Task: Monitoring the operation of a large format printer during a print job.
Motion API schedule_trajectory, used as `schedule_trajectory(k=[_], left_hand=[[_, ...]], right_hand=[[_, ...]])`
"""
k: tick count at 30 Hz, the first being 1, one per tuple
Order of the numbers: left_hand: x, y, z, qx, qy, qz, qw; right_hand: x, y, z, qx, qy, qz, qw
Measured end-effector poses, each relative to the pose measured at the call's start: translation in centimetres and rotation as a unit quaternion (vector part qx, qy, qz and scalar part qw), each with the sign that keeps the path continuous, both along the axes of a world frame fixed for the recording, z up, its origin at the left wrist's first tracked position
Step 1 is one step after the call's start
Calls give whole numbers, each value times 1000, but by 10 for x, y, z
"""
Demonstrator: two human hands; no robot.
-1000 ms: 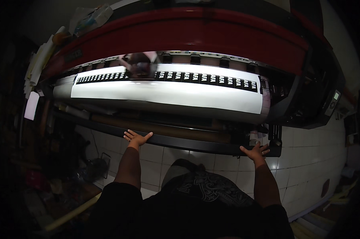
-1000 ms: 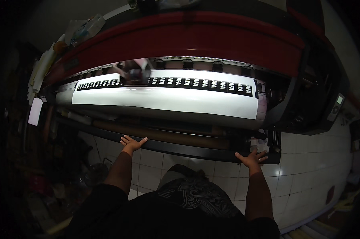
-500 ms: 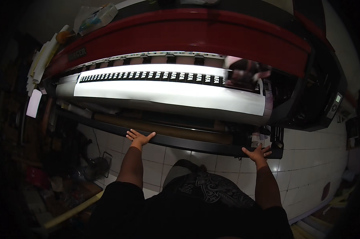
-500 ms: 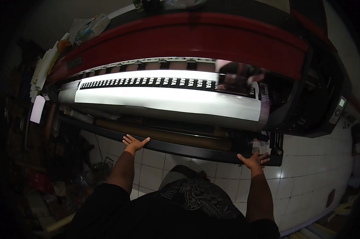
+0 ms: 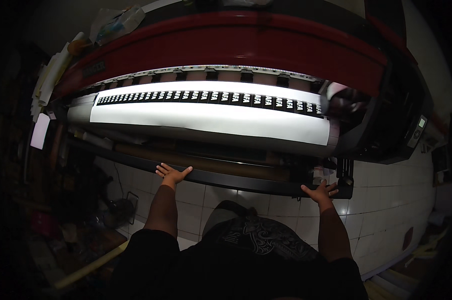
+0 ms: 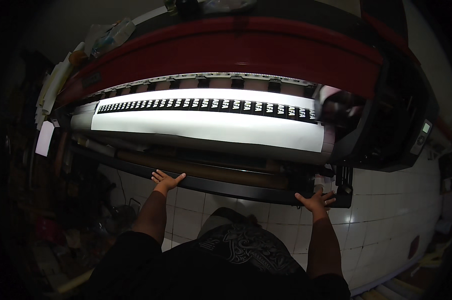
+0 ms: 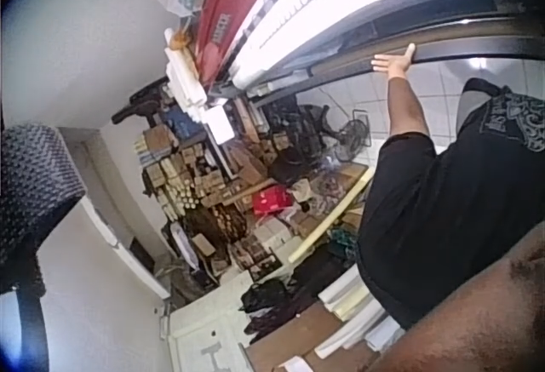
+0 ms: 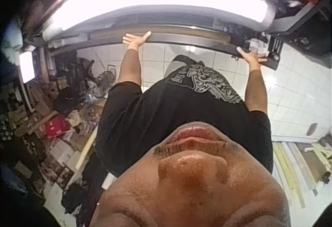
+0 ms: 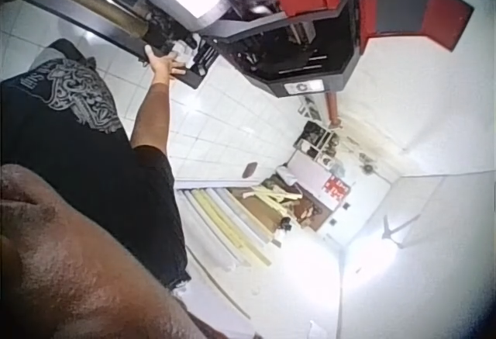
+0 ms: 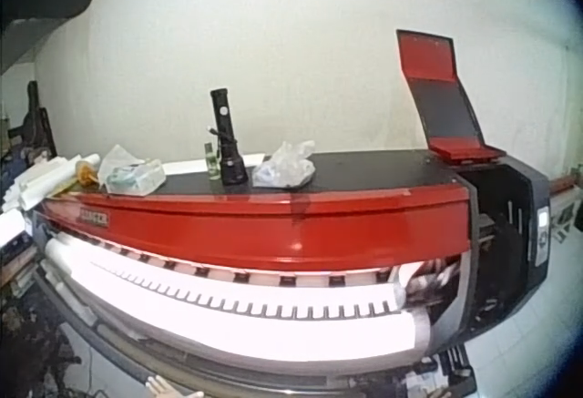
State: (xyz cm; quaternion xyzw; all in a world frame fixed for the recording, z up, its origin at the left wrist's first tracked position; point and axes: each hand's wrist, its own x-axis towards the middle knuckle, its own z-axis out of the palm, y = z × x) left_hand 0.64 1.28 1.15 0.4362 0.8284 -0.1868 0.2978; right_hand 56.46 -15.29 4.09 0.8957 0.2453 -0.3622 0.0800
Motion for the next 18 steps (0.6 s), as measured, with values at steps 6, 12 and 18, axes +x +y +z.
schedule_trajectory(k=[6, 12, 18], left_hand=[[3, 4, 2, -32, 21, 2, 999], [2, 2, 1, -17, 22, 10, 1000], [2, 3, 1, -20, 15, 8, 1000]], right_hand=[[0, 0, -1, 9, 1, -6, 1000], [0, 1, -1, 2, 1, -4, 1000], [2, 1, -2, 2, -1, -2, 1000]])
